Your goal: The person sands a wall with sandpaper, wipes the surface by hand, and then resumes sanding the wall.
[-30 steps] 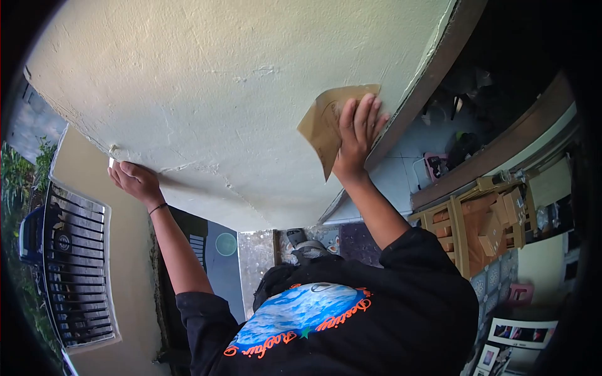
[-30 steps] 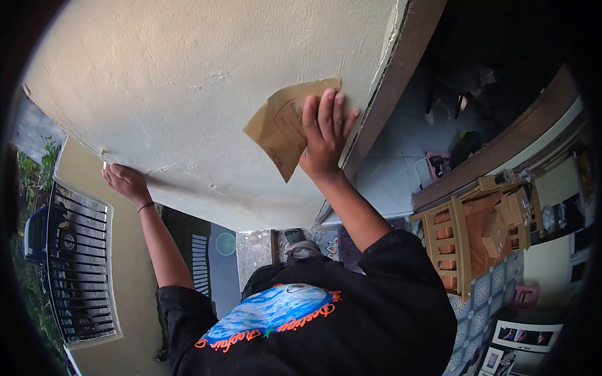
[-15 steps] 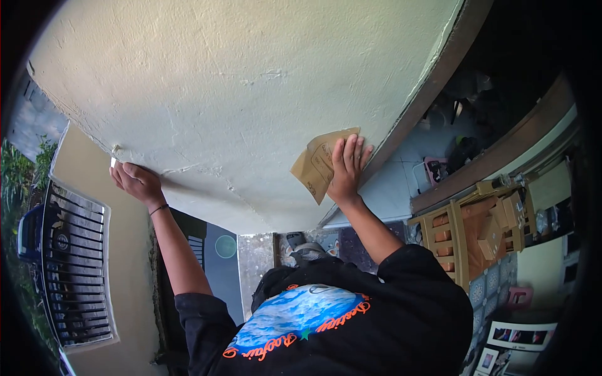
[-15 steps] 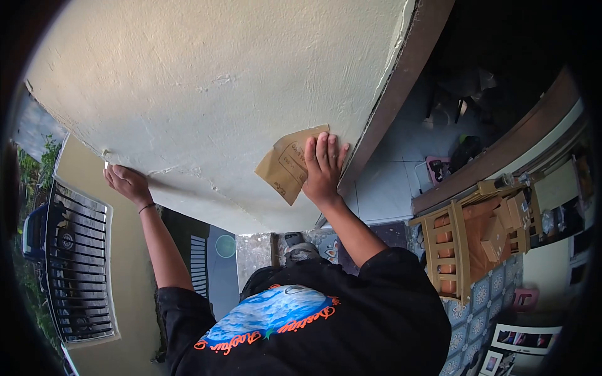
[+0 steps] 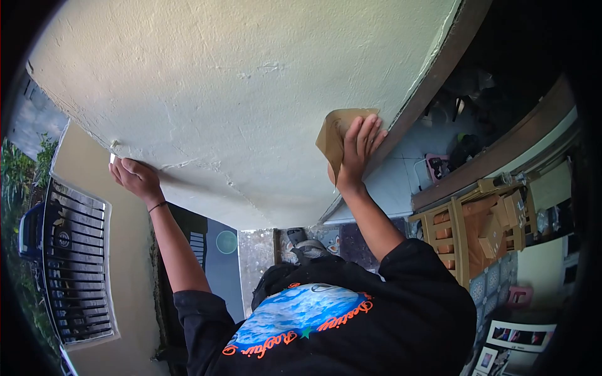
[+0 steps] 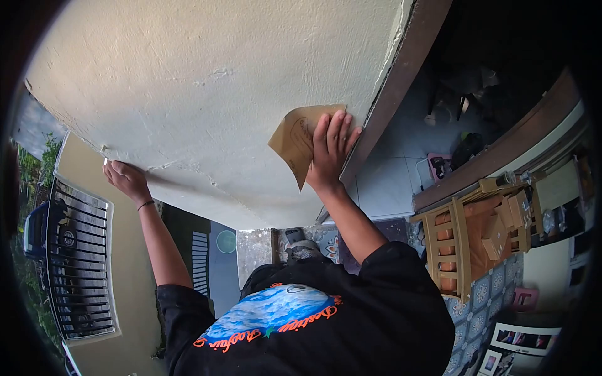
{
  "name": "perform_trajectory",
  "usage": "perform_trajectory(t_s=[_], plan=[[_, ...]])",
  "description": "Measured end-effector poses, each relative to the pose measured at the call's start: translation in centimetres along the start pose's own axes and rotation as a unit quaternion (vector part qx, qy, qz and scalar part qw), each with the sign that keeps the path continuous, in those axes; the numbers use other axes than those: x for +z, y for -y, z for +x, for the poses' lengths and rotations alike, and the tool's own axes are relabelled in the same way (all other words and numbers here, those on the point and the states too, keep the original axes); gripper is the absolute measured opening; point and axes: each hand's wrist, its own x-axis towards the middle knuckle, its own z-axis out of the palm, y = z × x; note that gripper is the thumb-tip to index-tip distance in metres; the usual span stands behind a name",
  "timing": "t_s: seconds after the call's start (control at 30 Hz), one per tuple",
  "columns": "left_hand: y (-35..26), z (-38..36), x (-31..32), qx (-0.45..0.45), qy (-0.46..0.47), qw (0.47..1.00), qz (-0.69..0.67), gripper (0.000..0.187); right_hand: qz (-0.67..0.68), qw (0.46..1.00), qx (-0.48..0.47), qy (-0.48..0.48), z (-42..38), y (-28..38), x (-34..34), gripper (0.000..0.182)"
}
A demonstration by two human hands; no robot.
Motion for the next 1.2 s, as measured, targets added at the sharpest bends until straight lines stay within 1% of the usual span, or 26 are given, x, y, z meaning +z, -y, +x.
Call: perform_trajectory(t_s=[0.03, 0.1, 0.17, 0.23, 0.27, 0.3, 0.37, 0.4, 0.47, 0.5, 0.57, 0.6, 0.63, 0.67, 0.7, 0.73, 0.77, 0.83, 0.87, 0.9, 0.97, 1.03, 1.07, 1.1, 1.17, 1.2], plan=[[-0.2, 0.1, 0.0, 0.003, -0.012, 1.0, -0.013, 0.05, 0.011, 0.999, 0.011, -0.037, 2.8, 0.3, -1.2, 0.061], [-0.6, 0.0, 0.1, 0.004, -0.024, 0.999, -0.026, 0.049, -0.03, 0.997, 0.026, -0.066, 6.4, 0.0, -2.7, 0.062], [-0.6, 0.0, 0.1, -0.006, -0.034, 0.999, -0.012, 0.048, -0.038, 0.996, 0.052, -0.063, 6.5, 0.2, -2.2, 0.062], [-0.7, -0.1, -0.2, -0.005, -0.023, 1.0, -0.011, 0.048, -0.051, 0.998, 0.024, -0.036, 2.4, 0.2, -0.2, 0.06], [-0.7, 0.0, -0.2, -0.006, -0.015, 1.0, -0.012, 0.048, -0.02, 1.0, 0.004, -0.022, -0.2, 0.5, 0.9, 0.059], [-0.7, 0.1, -0.1, -0.008, -0.019, 1.0, -0.013, 0.048, -0.023, 1.0, -0.004, 0.017, -2.8, 0.3, 2.0, 0.059], [-0.6, 0.0, -0.1, 0.008, -0.016, 1.0, -0.011, 0.047, -0.006, 1.0, -0.022, 0.016, -2.5, -0.3, 1.5, 0.059], [-0.4, 0.2, 0.1, 0.009, -0.018, 1.0, -0.011, 0.047, -0.006, 1.0, -0.022, 0.014, -1.0, -0.2, 1.1, 0.059], [-0.3, 0.0, 0.2, 0.014, -0.034, 0.999, -0.015, 0.044, -0.017, 0.999, -0.006, -0.042, 3.6, 0.0, -1.1, 0.06], [-0.7, 0.1, 0.2, 0.014, -0.033, 0.999, -0.017, 0.044, -0.048, 0.997, 0.009, -0.053, 5.5, 0.1, -1.7, 0.061], [-1.4, 0.2, 0.0, -0.003, -0.048, 0.999, -0.023, 0.045, -0.028, 0.995, 0.036, -0.091, 8.0, 0.9, -2.4, 0.063], [-1.3, 0.2, -0.1, -0.004, -0.047, 0.999, -0.023, 0.045, -0.001, 0.995, 0.043, -0.088, 7.9, 1.8, -2.5, 0.062], [-1.2, 0.2, -0.2, -0.001, -0.029, 0.999, -0.029, 0.045, -0.007, 0.998, 0.03, -0.06, 6.8, 2.4, -1.9, 0.06], [-1.1, 0.2, -0.2, 0.002, -0.013, 0.999, -0.036, 0.044, -0.004, 0.999, -0.029, -0.016, 4.5, 2.3, -1.0, 0.059], [-1.0, 0.3, -0.2, 0.002, -0.016, 0.999, -0.035, 0.044, -0.002, 0.996, -0.089, 0.027, 2.5, 2.2, 0.0, 0.059], [-0.9, 0.1, -0.1, 0.004, -0.017, 1.0, -0.023, 0.044, 0.005, 0.993, -0.11, 0.04, 2.2, 1.9, 0.0, 0.058], [-0.7, 0.0, 0.0, 0.005, -0.018, 1.0, -0.011, 0.044, 0.007, 0.993, -0.113, 0.039, 2.5, 1.3, -0.2, 0.058], [-0.1, 0.1, 0.3, 0.011, -0.029, 0.999, -0.01, 0.044, -0.011, 0.996, -0.082, -0.024, 6.2, 1.3, -2.0, 0.056], [0.1, -0.1, 0.3, 0.019, -0.031, 0.999, -0.01, 0.043, -0.001, 0.998, -0.038, -0.046, 8.3, 1.5, -2.9, 0.054], [-0.5, 0.0, 0.2, 0.018, -0.029, 0.999, -0.009, 0.043, -0.001, 0.997, -0.014, -0.074, 10.0, 1.7, -3.5, 0.054], [-1.7, 0.4, -0.3, 0.023, -0.039, 0.998, -0.044, 0.043, 0.028, 0.995, 0.003, -0.095, 10.2, 2.5, -3.1, 0.055], [-1.4, 0.3, -0.3, 0.023, -0.036, 0.998, -0.039, 0.043, 0.026, 0.996, -0.084, -0.023, 6.6, 3.1, -0.8, 0.06], [-1.2, 0.3, -0.2, 0.026, -0.033, 0.998, -0.037, 0.043, 0.062, 0.993, -0.095, -0.022, 4.6, 3.4, 0.5, 0.058], [-0.8, 0.1, -0.1, 0.025, -0.032, 0.999, -0.035, 0.043, 0.064, 0.993, -0.096, -0.021, 4.6, 3.2, 0.2, 0.058], [0.0, 0.0, 0.1, 0.024, -0.014, 0.999, -0.028, 0.043, 0.041, 0.99, -0.131, -0.023, 5.6, 2.1, -0.7, 0.055], [0.0, 0.1, 0.1, 0.023, -0.014, 0.999, -0.027, 0.043, 0.043, 0.991, -0.109, -0.056, 7.1, 1.8, -1.6, 0.053]])
